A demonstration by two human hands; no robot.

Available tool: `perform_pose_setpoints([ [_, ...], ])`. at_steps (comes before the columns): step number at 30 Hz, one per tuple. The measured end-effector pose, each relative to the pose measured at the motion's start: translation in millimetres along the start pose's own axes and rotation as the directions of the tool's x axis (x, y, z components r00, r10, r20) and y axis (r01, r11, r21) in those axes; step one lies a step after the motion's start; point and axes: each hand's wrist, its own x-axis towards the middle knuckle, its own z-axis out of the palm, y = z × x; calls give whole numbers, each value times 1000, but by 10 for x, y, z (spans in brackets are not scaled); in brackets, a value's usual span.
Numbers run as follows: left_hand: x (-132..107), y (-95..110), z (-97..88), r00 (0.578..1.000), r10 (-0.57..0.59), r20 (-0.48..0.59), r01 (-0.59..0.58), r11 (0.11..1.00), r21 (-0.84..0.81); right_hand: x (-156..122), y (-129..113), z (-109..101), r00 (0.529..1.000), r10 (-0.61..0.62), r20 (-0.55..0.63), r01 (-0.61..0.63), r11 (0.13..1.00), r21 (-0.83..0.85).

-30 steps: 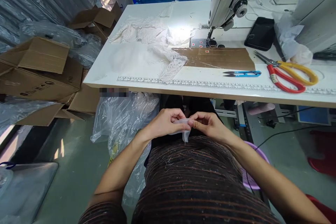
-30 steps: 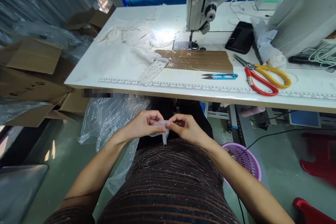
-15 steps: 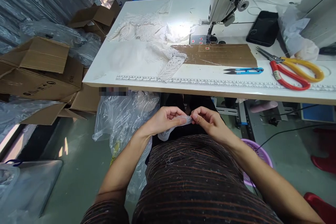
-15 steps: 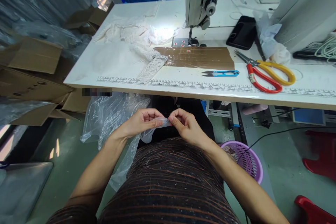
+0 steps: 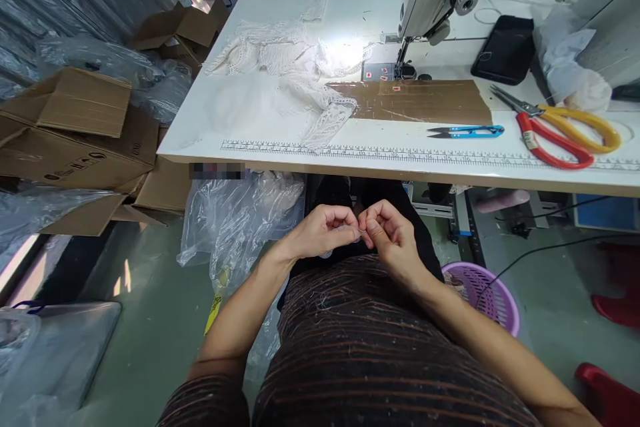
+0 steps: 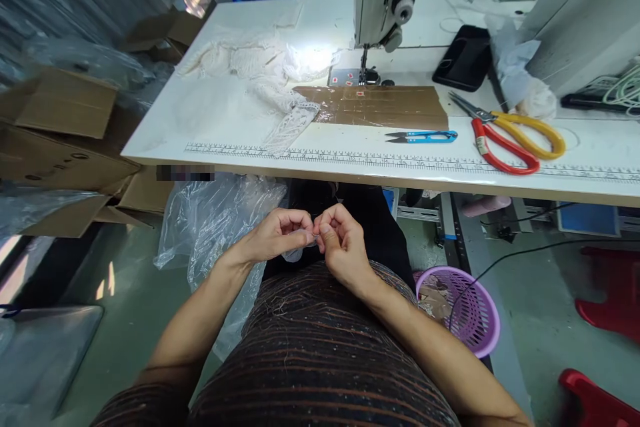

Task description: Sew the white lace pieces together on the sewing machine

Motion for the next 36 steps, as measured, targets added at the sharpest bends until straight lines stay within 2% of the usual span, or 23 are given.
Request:
perform_pose_setpoints([
  [4, -31, -30, -39, 1000, 25, -8, -25, 1000, 18, 20, 48, -116, 994, 12, -109, -5, 998, 64],
  [7, -21, -64, -39, 1000, -12, 21, 12, 1000, -14, 25, 53, -184, 992, -9, -123, 14, 999, 38],
  [12, 30, -102, -21, 997, 8, 79, -5, 999, -40, 0, -86, -119, 996, -78, 47, 78, 997, -2],
  [15, -15, -127, -82, 998, 9, 69, -12, 999, 49, -26, -174, -212, 990, -95, 103, 113, 976, -187],
  [17, -74, -143, -152, 999, -23, 30, 20, 993, 115, -36, -211, -385, 988, -140, 67, 155, 908, -390],
  [20, -135, -150, -230, 998, -59, -30, 62, 991, 121, -33, -242, -684, 994, -105, 12, 90, 790, -606],
  [23, -115, -125, -211, 999, -54, -7, 55, 996, 77, -17, -273, -833, 990, 19, 142, 102, 598, -795],
  [24, -95, -111, -186, 999, -47, 8, 46, 997, 62, -10, -286, -831, 978, 54, 201, 139, 551, -823],
  [25, -75, -95, -155, 999, -35, 19, 34, 998, 48, -3, -299, -804, 962, 86, 259, 172, 543, -822],
  [26, -56, -77, -122, 999, -24, 29, 23, 999, 35, 5, -310, -757, 945, 112, 308, 191, 574, -796],
  [28, -35, -30, -57, 1000, 0, 29, 0, 1000, 31, 30, -317, -618, 907, 159, 389, 169, 710, -683],
  [31, -45, 78, 17, 998, 37, -53, -28, 987, 158, 98, -294, -401, 858, 218, 466, 13, 896, -443],
  [34, -68, 235, 27, 983, 107, -149, -44, 928, 371, 208, -298, -307, 850, 312, 425, -166, 923, -346],
  [36, -61, 354, -12, 974, 158, -165, -67, 887, 456, 297, -358, -333, 878, 327, 349, -197, 912, -359],
])
